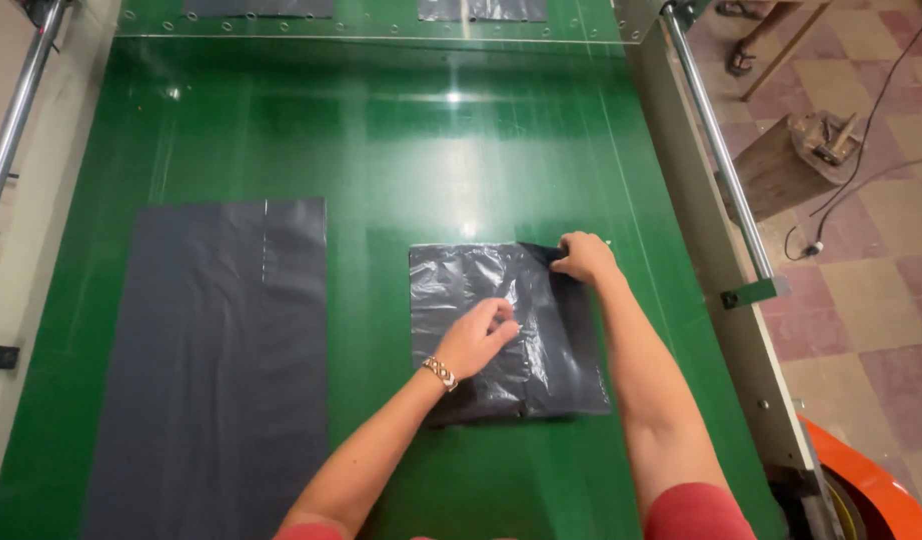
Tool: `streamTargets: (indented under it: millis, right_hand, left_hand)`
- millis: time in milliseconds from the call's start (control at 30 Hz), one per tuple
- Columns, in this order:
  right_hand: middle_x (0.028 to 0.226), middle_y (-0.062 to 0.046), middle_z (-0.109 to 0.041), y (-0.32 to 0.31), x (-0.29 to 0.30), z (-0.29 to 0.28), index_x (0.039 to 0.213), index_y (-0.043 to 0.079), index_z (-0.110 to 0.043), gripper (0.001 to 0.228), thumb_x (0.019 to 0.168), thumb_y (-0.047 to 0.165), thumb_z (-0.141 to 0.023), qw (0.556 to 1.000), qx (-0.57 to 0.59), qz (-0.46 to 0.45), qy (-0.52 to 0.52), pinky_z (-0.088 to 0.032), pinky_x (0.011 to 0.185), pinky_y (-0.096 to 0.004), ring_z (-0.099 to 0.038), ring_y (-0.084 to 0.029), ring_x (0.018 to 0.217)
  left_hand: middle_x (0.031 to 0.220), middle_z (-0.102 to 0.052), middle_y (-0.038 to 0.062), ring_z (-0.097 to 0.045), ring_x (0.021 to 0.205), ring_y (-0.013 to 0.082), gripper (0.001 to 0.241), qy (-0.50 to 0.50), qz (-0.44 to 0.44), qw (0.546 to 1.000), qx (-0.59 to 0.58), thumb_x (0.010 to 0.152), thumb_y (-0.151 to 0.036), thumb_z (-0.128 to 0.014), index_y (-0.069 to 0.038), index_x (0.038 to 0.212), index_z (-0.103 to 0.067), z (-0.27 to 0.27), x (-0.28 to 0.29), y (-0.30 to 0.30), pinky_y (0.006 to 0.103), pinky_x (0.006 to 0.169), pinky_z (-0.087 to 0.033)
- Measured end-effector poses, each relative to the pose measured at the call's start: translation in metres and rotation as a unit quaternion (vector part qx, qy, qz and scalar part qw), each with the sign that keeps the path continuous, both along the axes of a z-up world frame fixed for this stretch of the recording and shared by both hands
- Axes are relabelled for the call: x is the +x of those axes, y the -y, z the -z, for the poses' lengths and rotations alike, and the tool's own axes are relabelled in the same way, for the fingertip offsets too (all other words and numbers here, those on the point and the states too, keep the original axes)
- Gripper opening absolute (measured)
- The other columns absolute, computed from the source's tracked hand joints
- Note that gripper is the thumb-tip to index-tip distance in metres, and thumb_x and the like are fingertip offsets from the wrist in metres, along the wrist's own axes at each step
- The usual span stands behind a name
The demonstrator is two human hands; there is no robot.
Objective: Folding plastic bags as they come off a conveyor belt and placing them into a storage crate.
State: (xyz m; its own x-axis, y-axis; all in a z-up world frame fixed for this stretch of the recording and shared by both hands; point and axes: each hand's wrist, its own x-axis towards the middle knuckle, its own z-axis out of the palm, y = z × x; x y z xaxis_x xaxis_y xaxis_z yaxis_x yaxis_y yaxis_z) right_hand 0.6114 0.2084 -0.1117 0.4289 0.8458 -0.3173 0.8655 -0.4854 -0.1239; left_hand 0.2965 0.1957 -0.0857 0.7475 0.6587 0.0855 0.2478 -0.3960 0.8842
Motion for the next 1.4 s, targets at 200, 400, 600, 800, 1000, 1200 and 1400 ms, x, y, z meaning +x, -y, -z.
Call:
streamTargets:
  millis: [200, 400, 600, 800, 1000, 1200, 1400]
  right_hand:
    - [0.099, -0.009, -0.071, 0.104, -0.092, -0.088, 0.107, 0.018, -0.063, 0.03, 0.079, 0.015, -0.074, 0.947, 0.32, 0.001, -0.034, -0.048, 0.088, -0.047, -0.066, -0.035, 0.098]
    - [0.096, 0.011, -0.072, 0.232, -0.136, -0.049, 0.093, 0.027, -0.073, 0.032, 0.069, 0.006, -0.078, 0.886, 0.459, -0.061, 0.021, -0.042, 0.09, -0.035, -0.06, -0.02, 0.099]
    - [0.105, 0.012, -0.07, 0.278, -0.153, -0.018, 0.092, 0.031, -0.073, 0.031, 0.07, 0.009, -0.075, 0.912, 0.404, -0.052, 0.049, -0.042, 0.095, -0.038, -0.059, -0.02, 0.111]
    - [0.127, -0.006, -0.064, 0.242, -0.191, -0.077, 0.12, 0.017, -0.067, 0.039, 0.083, 0.031, -0.063, 0.9, 0.417, -0.119, -0.041, -0.038, 0.105, -0.046, -0.053, -0.032, 0.128]
    - [0.152, -0.027, -0.041, 0.164, -0.222, -0.001, 0.149, -0.003, -0.04, 0.065, 0.092, 0.025, -0.053, 0.907, 0.384, -0.131, -0.117, -0.026, 0.119, -0.05, -0.037, -0.04, 0.142]
    - [0.151, -0.024, -0.045, 0.191, -0.172, -0.014, 0.148, 0.0, -0.043, 0.077, 0.09, 0.045, -0.063, 0.952, 0.27, -0.117, 0.085, -0.026, 0.119, -0.053, -0.038, -0.037, 0.144]
    - [0.152, -0.023, -0.043, 0.198, -0.19, -0.021, 0.145, -0.001, -0.045, 0.074, 0.087, 0.039, -0.064, 0.949, 0.25, -0.153, 0.116, -0.025, 0.121, -0.051, -0.036, -0.036, 0.145]
  left_hand:
    - [0.154, -0.044, 0.019, -0.046, 0.142, 0.031, 0.094, 0.156, -0.026, 0.783, -0.601, 0.092, -0.077, -0.012, -0.006, 0.148, -0.036, 0.017, -0.025, -0.002, 0.0546, 0.111, -0.037]
    - [0.13, -0.062, 0.018, -0.058, 0.123, 0.036, 0.098, 0.296, -0.102, 0.626, -0.715, 0.08, -0.091, -0.028, -0.007, 0.12, -0.061, 0.005, -0.08, 0.009, 0.0506, 0.105, -0.044]
    - [0.134, -0.061, 0.014, -0.062, 0.118, 0.0296, 0.065, 0.274, -0.124, 0.735, -0.608, 0.1, -0.06, -0.039, -0.007, 0.133, -0.057, 0.133, -0.13, 0.002, 0.0469, 0.103, -0.049]
    - [0.118, -0.06, 0.015, -0.062, 0.111, 0.0302, 0.051, -0.005, -0.253, 0.934, 0.251, 0.08, -0.021, -0.07, -0.002, 0.126, -0.059, 0.026, -0.075, 0.057, 0.0443, 0.1, -0.047]
    - [0.159, -0.03, 0.019, -0.013, 0.153, 0.0359, 0.07, -0.203, 0.006, 0.931, 0.305, 0.092, -0.041, -0.049, -0.004, 0.15, -0.038, -0.005, -0.026, 0.106, 0.0618, 0.118, -0.015]
    - [0.164, -0.02, 0.017, -0.008, 0.153, 0.0348, 0.096, -0.317, 0.056, 0.902, 0.289, 0.086, -0.069, -0.053, -0.003, 0.153, -0.028, -0.014, -0.097, 0.078, 0.0628, 0.118, -0.017]
    - [0.121, -0.039, 0.008, -0.036, 0.114, 0.0281, 0.043, -0.175, 0.092, 0.824, 0.531, 0.09, -0.046, -0.053, -0.013, 0.117, -0.046, 0.034, -0.145, 0.063, 0.0466, 0.086, -0.04]
